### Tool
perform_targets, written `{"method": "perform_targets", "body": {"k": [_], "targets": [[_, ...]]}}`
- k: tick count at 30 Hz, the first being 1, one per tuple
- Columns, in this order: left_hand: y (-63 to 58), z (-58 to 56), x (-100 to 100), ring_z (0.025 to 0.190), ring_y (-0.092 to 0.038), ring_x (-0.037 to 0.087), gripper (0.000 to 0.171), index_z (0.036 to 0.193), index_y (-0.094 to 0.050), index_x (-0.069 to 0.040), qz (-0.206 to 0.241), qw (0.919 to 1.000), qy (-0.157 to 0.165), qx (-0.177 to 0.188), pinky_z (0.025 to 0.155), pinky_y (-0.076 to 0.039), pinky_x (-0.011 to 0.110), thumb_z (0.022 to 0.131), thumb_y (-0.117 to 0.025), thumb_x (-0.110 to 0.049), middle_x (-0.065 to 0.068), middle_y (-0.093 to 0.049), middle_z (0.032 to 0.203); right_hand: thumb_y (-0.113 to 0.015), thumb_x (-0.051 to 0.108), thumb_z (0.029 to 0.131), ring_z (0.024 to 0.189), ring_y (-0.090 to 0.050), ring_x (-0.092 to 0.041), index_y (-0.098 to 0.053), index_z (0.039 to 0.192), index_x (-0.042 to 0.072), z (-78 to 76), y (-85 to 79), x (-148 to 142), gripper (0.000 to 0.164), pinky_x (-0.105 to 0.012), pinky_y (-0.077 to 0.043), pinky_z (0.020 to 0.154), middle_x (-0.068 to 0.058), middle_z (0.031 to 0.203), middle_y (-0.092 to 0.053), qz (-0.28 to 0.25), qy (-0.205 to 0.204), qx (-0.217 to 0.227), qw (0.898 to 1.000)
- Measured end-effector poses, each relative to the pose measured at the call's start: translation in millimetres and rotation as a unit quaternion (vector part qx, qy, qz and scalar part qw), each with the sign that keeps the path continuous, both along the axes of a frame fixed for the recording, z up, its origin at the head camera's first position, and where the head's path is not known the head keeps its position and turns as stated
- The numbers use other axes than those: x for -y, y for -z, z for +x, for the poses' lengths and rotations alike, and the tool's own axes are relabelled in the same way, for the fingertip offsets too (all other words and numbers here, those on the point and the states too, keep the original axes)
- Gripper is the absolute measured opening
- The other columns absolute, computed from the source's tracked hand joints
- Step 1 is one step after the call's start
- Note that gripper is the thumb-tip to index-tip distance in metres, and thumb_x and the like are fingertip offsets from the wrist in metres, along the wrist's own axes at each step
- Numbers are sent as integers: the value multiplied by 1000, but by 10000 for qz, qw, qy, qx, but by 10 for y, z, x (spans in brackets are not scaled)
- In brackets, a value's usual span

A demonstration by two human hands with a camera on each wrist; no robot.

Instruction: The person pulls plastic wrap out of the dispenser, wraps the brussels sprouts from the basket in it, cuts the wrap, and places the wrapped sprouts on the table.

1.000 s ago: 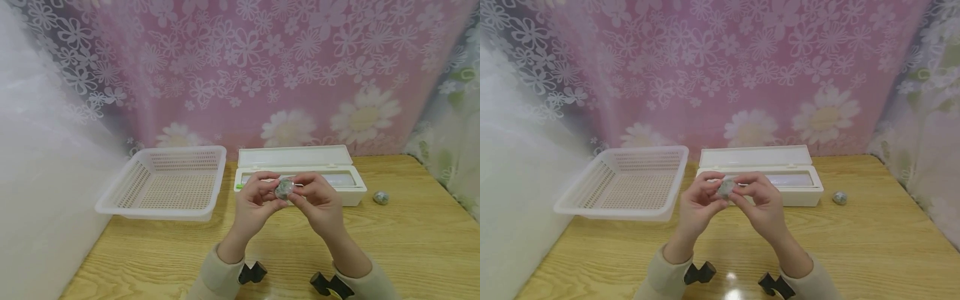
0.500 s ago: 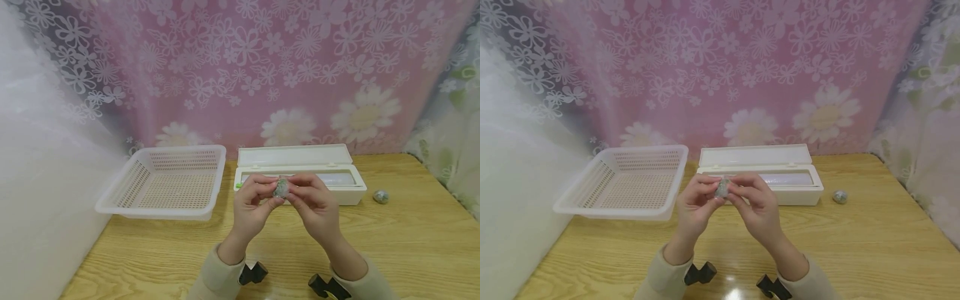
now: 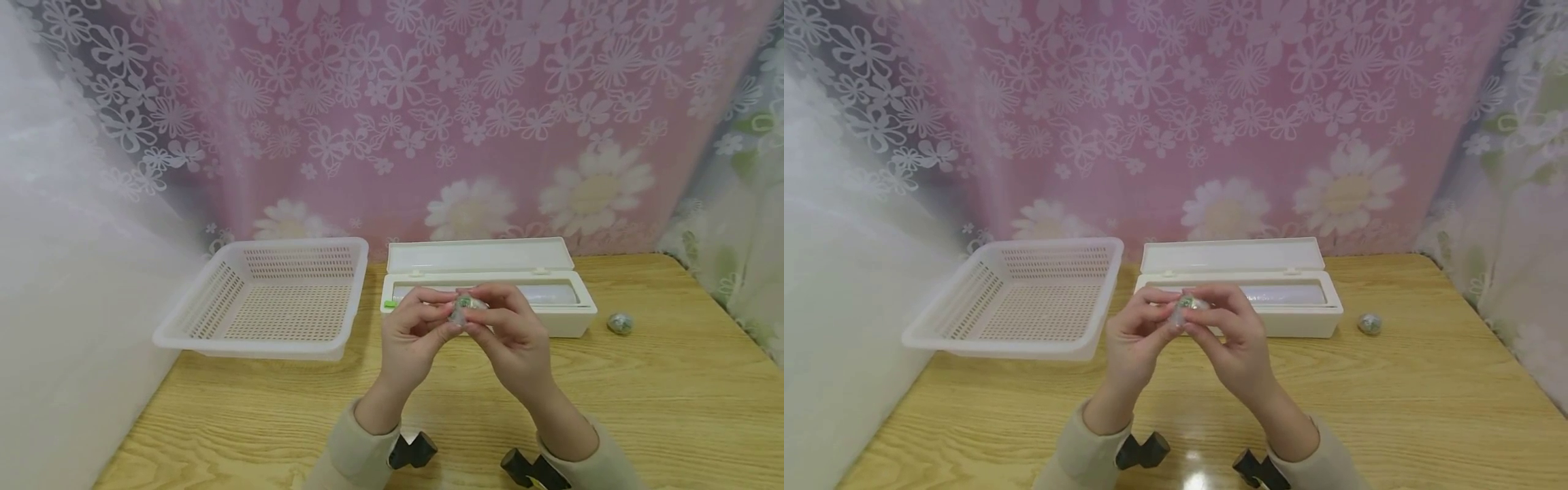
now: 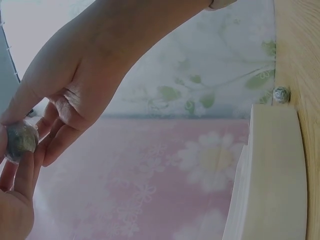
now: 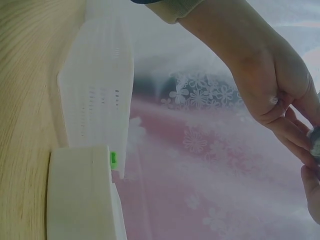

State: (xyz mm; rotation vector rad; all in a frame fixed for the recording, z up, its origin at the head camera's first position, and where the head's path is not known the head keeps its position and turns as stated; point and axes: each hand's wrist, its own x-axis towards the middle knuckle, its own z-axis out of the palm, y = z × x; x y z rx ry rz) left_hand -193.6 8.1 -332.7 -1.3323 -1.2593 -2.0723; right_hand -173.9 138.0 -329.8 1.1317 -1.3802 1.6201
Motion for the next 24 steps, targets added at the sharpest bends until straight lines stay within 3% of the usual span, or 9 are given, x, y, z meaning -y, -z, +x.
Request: {"method": "perform_targets", "body": {"k": [7,10,19,21,24], "targets": [[-3,22,-17,92,-56,18,28,79,-54,20,-57,9996,-263,-64,70,-51,31,79,-63,-6,29,-49,90,-58,0,82,103,-49,-26,-63,91,-4,6,-1,-17,11,-25,-48,77,-14,108,-49,-205,-849,547,9947],[-9,24,-21,90,-56,19,28,76,-54,20,-112,9990,-405,-165,68,-51,34,79,-63,-6,27,-51,89,-57,-3,83,106,-47,-28,-61,91,-6,4,-13,-28,10,-26,-49,77,-15,108,-48,-269,-1336,720,9880],[4,38,-41,86,-57,23,27,74,-55,18,-200,9974,-660,-204,66,-52,37,80,-63,-7,23,-53,87,-56,-11,81,106,-48,-28,-49,89,-5,-22,-31,-42,12,-29,-48,78,-14,105,-52,-634,-2212,1021,9678],[8,34,-42,85,-56,22,21,74,-54,17,-216,9971,-702,-202,66,-52,37,81,-61,-1,24,-53,85,-57,-11,80,106,-49,-28,-48,89,-5,-25,-26,-35,13,-29,-47,80,-14,104,-52,-629,-2242,995,9674],[9,28,-43,85,-56,20,9,74,-52,15,-239,9966,-787,-104,67,-52,33,80,-57,11,26,-50,82,-58,-8,80,106,-49,-26,-49,88,-6,-12,-13,-18,12,-31,-44,86,-11,101,-53,-424,-1834,963,9774]]}}
